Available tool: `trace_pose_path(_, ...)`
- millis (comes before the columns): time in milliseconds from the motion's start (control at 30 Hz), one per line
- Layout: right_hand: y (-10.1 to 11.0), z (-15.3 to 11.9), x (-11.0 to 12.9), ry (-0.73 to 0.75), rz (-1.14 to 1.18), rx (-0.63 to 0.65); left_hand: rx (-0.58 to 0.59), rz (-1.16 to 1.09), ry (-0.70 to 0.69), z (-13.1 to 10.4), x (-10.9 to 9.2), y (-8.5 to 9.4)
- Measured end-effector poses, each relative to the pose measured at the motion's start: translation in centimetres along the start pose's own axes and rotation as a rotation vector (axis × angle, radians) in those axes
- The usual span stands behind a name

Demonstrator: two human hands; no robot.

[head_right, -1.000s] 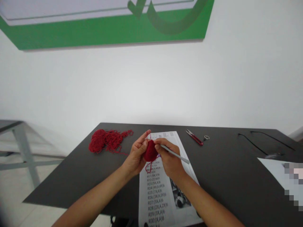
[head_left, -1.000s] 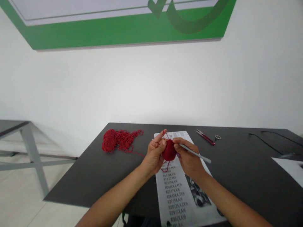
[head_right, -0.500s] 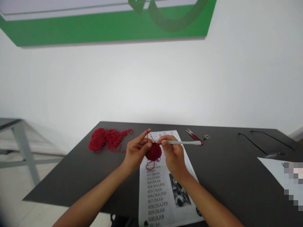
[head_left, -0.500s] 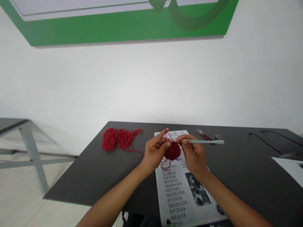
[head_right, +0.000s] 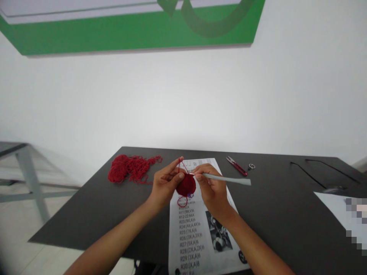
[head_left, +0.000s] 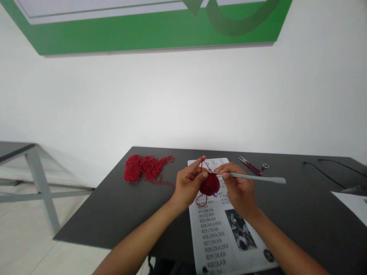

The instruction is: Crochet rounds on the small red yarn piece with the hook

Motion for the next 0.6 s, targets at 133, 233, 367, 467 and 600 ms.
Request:
trace_pose_path(133,-0.02,0.09,0.23,0.0,0.028,0.006,-0.003,-0.014,0.011,0.06,0.12,0.14)
trace_pose_path(233,-0.06,0.09,0.28,0.004,0.055,0.005,-0.017,-0.026,0.021,0.06,0.18,0.26)
trace_pose_path(367,-0.07,0.01,0.2,0.028,0.02,0.014,-0.005,-0.023,0.022,0.08,0.12,0.26)
trace_pose_path(467,-0.07,-0.09,0.19,0.047,-0.001,0.016,-0.01,-0.009,0.007,0.1,0.05,0.27)
trace_pose_path(600,-0.11,-0.13,0.27,0.049,-0.034,0.017,-0.021,0.051,-0.032,0.02,-0.04,0.25)
Point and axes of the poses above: each hand's wrist, its own z-axis towards the middle knuckle, its own y-axis out of the back of the hand, x = y × z, the point moved 3 cm from there along z, towards the middle knuckle, and after that the axes turned 12 degrees about y, right-handed, at the moved point
